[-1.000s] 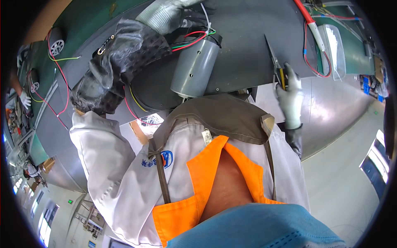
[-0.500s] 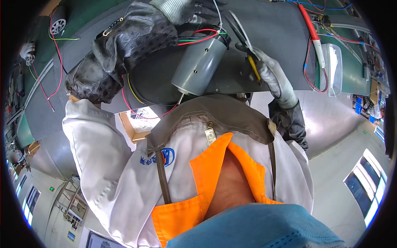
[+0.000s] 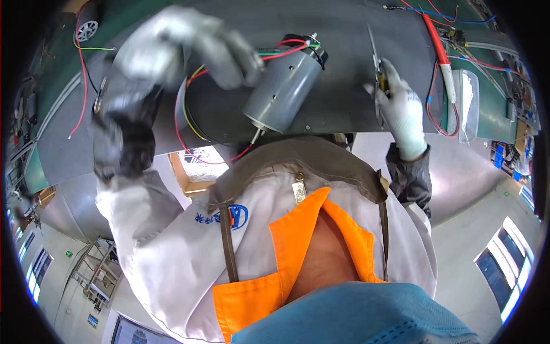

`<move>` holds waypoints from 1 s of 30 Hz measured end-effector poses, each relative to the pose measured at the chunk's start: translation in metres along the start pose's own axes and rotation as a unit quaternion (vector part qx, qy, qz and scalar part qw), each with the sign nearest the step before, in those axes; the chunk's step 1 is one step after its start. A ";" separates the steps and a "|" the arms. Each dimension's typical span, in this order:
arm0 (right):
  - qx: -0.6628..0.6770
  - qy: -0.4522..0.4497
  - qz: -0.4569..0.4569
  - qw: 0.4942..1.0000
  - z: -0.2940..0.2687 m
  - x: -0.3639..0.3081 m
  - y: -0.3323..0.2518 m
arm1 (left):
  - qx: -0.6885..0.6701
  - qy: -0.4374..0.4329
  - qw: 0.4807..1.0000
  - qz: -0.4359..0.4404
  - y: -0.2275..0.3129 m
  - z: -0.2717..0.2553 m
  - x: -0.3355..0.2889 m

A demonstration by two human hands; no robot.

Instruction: Connect wires to electrical motors and secure connections using pliers and scissors on an assembly line.

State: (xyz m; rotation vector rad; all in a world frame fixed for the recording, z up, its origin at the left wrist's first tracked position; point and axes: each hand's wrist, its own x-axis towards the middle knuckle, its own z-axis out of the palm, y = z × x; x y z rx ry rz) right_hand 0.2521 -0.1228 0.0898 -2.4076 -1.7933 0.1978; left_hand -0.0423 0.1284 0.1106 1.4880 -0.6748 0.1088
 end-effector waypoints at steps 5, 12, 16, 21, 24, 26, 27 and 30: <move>0.282 -0.075 0.003 0.957 0.034 -0.014 -0.005 | 0.490 0.319 0.755 -0.296 -0.024 0.107 0.002; 0.403 -0.088 -0.020 0.910 0.072 0.098 -0.062 | 0.651 0.465 0.556 -0.224 -0.116 0.094 0.060; 0.362 0.077 -0.140 0.918 0.133 0.261 -0.027 | 0.686 0.518 0.438 -0.265 -0.136 -0.061 0.076; 0.171 0.144 -0.282 0.933 0.079 0.217 -0.058 | 0.168 0.633 0.739 -0.158 -0.169 -0.178 -0.106; 0.571 0.132 0.137 0.799 0.030 0.115 0.007 | -0.052 0.640 0.738 -0.207 -0.080 -0.056 -0.023; 0.540 0.253 0.201 0.778 0.005 0.104 0.070 | -0.085 0.642 0.737 -0.191 -0.050 -0.002 -0.042; 0.541 0.333 0.192 0.748 -0.009 0.094 0.098 | -0.105 0.664 0.714 -0.196 -0.038 0.024 -0.037; 0.616 0.309 0.076 0.720 -0.030 0.119 0.133 | -0.107 0.643 0.719 -0.243 -0.018 0.086 -0.055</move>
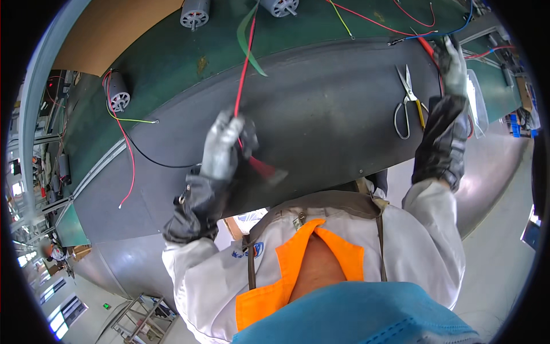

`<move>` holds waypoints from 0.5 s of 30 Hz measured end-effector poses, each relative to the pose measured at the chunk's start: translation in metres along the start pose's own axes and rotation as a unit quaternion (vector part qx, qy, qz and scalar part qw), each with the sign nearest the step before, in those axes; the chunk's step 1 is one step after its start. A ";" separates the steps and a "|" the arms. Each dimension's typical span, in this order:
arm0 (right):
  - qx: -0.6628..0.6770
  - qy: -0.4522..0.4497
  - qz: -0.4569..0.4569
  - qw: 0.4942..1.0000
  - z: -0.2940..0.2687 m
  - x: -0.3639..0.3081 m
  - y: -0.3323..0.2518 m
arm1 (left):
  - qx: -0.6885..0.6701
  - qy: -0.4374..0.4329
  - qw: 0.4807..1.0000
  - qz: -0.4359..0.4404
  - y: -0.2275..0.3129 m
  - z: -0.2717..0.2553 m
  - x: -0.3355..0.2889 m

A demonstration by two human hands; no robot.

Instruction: Connect wires to electrical motors and secure connections using pliers and scissors on an assembly line.

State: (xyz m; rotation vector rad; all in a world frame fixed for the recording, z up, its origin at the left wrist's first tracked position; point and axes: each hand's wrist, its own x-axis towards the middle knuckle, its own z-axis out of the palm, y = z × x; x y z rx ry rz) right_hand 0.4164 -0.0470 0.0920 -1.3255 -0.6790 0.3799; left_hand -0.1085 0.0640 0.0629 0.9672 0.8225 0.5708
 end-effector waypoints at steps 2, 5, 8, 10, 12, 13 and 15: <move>-0.027 -0.033 0.015 0.999 0.020 0.015 -0.005 | 0.047 -0.040 0.995 -0.079 -0.008 -0.008 -0.024; -0.288 -0.199 0.054 0.935 0.061 -0.005 -0.035 | -0.015 -0.119 0.971 -0.206 -0.031 -0.020 -0.060; -0.251 -0.359 0.243 0.866 0.113 -0.088 -0.021 | 0.071 -0.179 0.939 -0.286 -0.054 -0.021 -0.067; -0.137 -0.525 0.327 0.774 0.137 -0.131 -0.021 | 0.098 -0.190 0.946 -0.244 -0.039 -0.013 -0.065; -0.147 -0.606 0.274 0.732 0.143 -0.175 0.001 | 0.147 -0.163 0.960 -0.175 -0.016 0.008 -0.057; -0.148 -0.623 0.325 0.696 0.156 -0.192 0.002 | 0.084 -0.121 0.988 -0.057 -0.030 0.008 -0.053; -0.082 -0.641 0.199 0.737 0.151 -0.209 -0.003 | -0.080 -0.038 0.995 -0.053 -0.020 0.034 -0.035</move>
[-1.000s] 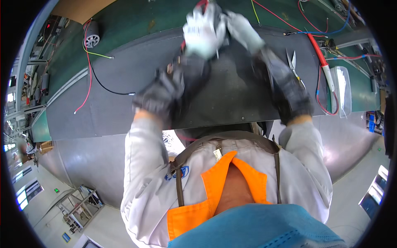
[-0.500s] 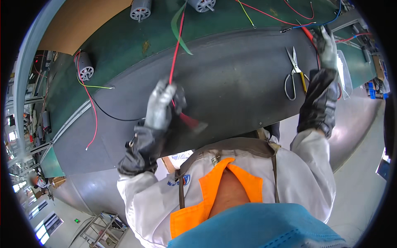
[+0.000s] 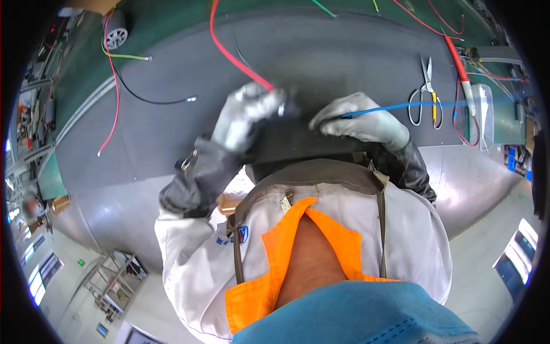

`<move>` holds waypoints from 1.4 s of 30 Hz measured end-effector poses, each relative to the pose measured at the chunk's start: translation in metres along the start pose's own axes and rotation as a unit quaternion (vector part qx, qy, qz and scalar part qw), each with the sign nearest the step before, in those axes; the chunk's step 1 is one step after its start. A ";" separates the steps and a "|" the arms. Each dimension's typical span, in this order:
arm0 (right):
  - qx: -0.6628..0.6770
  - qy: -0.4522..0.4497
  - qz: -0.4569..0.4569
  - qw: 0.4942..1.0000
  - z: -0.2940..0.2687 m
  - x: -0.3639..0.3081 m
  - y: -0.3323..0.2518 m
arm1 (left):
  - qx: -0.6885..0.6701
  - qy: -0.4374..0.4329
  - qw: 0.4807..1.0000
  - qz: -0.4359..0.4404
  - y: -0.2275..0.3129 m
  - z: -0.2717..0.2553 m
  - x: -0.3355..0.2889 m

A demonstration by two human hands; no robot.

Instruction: Connect wires to electrical motors and secure connections using pliers and scissors on an assembly line.

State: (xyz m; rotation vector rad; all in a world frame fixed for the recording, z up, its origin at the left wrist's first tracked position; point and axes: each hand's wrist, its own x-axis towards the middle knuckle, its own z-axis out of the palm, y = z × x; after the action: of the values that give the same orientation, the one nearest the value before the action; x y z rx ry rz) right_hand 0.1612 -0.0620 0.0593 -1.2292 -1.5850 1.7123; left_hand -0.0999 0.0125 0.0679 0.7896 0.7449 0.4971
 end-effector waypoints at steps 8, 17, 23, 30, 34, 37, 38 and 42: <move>0.105 0.252 -0.135 0.952 -0.023 -0.016 -0.035 | -0.220 0.026 0.963 0.152 -0.016 0.066 0.073; 0.088 0.341 -0.256 0.900 -0.025 -0.003 -0.016 | -0.124 0.080 0.979 0.141 -0.013 0.088 0.086; -0.042 0.393 -0.276 0.876 -0.025 0.003 -0.003 | -0.148 0.100 0.977 0.113 -0.010 0.092 0.089; -0.172 0.400 -0.320 0.841 -0.026 0.008 -0.001 | -0.153 0.121 0.974 0.119 -0.007 0.090 0.086; -0.233 0.404 -0.374 0.802 -0.030 0.015 0.006 | -0.131 0.140 0.972 0.134 -0.005 0.091 0.088; -0.266 0.406 -0.367 0.794 -0.030 0.016 0.001 | -0.074 0.159 0.973 0.147 -0.003 0.094 0.088; -0.252 0.398 -0.390 0.791 -0.031 0.017 -0.001 | -0.029 0.172 0.973 0.152 -0.002 0.094 0.087; -0.195 0.395 -0.385 0.811 -0.029 0.014 0.002 | 0.008 0.130 0.978 0.163 -0.010 0.096 0.090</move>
State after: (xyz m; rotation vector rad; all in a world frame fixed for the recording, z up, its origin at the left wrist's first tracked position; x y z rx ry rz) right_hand 0.1798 -0.0359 0.0561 -1.0241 -1.5619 0.2847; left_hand 0.0322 0.0210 0.0693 0.8765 0.8652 0.9037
